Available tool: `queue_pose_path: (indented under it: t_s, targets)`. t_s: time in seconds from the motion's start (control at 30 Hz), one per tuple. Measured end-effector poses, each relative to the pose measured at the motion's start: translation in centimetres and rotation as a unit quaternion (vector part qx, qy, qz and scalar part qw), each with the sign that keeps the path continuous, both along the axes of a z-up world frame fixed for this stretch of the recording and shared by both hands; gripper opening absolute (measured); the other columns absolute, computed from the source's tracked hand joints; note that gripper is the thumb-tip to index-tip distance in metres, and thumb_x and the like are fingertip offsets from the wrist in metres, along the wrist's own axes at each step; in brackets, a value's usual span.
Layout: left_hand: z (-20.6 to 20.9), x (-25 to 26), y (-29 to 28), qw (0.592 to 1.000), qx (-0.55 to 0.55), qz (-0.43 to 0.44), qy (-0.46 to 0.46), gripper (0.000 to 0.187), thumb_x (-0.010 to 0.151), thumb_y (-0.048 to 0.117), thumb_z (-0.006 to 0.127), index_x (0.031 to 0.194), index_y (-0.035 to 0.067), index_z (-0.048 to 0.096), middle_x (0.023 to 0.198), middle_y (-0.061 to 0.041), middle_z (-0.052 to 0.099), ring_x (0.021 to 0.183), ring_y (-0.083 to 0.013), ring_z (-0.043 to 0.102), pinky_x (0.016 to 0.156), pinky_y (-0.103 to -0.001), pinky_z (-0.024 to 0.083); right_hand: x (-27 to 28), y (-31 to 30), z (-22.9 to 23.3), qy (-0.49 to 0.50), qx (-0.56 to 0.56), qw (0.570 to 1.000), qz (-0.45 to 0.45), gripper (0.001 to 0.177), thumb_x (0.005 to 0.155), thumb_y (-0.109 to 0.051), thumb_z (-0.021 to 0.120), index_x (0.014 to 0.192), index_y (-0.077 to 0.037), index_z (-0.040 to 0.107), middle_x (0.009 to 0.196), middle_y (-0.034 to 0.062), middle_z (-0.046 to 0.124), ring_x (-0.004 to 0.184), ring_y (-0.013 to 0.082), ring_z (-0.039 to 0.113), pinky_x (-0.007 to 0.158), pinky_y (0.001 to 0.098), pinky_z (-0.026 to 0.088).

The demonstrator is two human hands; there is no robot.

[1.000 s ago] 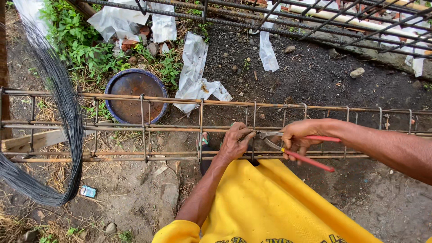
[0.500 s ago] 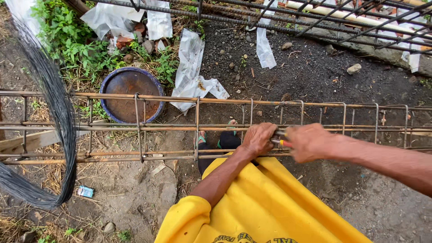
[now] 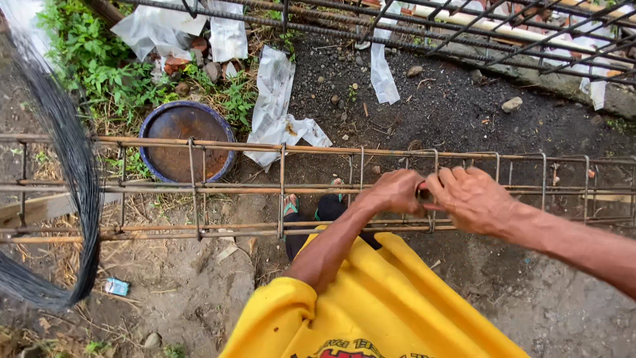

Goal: The person ties a metal rebar cage using wire and pliers. They wrap wire around the intersections of the rebar and twist it with pliers to secure the structure.

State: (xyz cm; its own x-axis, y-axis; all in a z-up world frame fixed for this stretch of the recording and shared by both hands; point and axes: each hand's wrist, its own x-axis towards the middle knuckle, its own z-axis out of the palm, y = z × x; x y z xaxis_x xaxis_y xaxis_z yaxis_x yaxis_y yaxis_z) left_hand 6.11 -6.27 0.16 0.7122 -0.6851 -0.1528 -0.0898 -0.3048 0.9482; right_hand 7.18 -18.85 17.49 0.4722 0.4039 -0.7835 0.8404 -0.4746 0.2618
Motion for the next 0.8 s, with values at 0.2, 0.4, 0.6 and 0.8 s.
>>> queue_pose_path:
  t_s: [0.2, 0.4, 0.6, 0.8]
  targets:
    - [2.0, -5.9, 0.8, 0.963, 0.008, 0.096, -0.251, 0.028, 0.078, 0.034, 0.070, 0.084, 0.009, 0.058, 0.061, -0.011, 0.065, 0.061, -0.0333, 0.069, 0.058, -0.048, 0.053, -0.1, -3.2, -2.8, 0.392, 0.041, 0.607, -0.689, 0.048, 0.085, -0.028, 0.071, 0.116, 0.006, 0.058, 0.076, 0.0228, 0.078, 0.062, 0.0300, 0.079, 0.052, 0.0371, 0.065]
    - [5.0, -5.6, 1.2, 0.959, -0.033, 0.139, -0.247, 0.069, 0.068, 0.027, 0.072, 0.125, -0.003, 0.049, 0.088, -0.019, 0.062, 0.089, -0.0394, 0.066, 0.084, -0.053, 0.053, 0.0, 1.1, 1.0, 0.125, -0.066, 0.946, -0.291, 0.068, 0.078, -0.023, 0.062, 0.142, -0.014, 0.042, 0.071, -0.0034, 0.065, 0.050, 0.0085, 0.066, 0.041, 0.0237, 0.054]
    - [12.6, 1.4, 5.1, 0.989, 0.089, -0.102, 0.059, 0.063, 0.062, 0.051, 0.085, 0.111, 0.018, 0.063, 0.096, -0.011, 0.076, 0.096, -0.0333, 0.073, 0.089, -0.050, 0.056, -2.4, 0.6, 1.0, -0.038, 0.029, 0.999, -0.021, 0.048, 0.081, -0.028, 0.057, 0.123, -0.005, 0.049, 0.085, 0.0101, 0.064, 0.078, 0.0225, 0.073, 0.064, 0.0364, 0.062]
    - [1.2, -3.1, -1.7, 0.981, -0.015, 0.040, -0.187, 0.042, 0.055, 0.049, 0.071, 0.066, 0.010, 0.063, 0.053, -0.018, 0.061, 0.064, -0.0412, 0.069, 0.072, -0.056, 0.053, -3.9, -0.8, 0.2, -0.074, 0.102, 0.983, -0.135, 0.050, 0.073, -0.057, 0.064, 0.099, -0.015, 0.056, 0.080, 0.0042, 0.065, 0.075, 0.0238, 0.073, 0.068, 0.0406, 0.060]
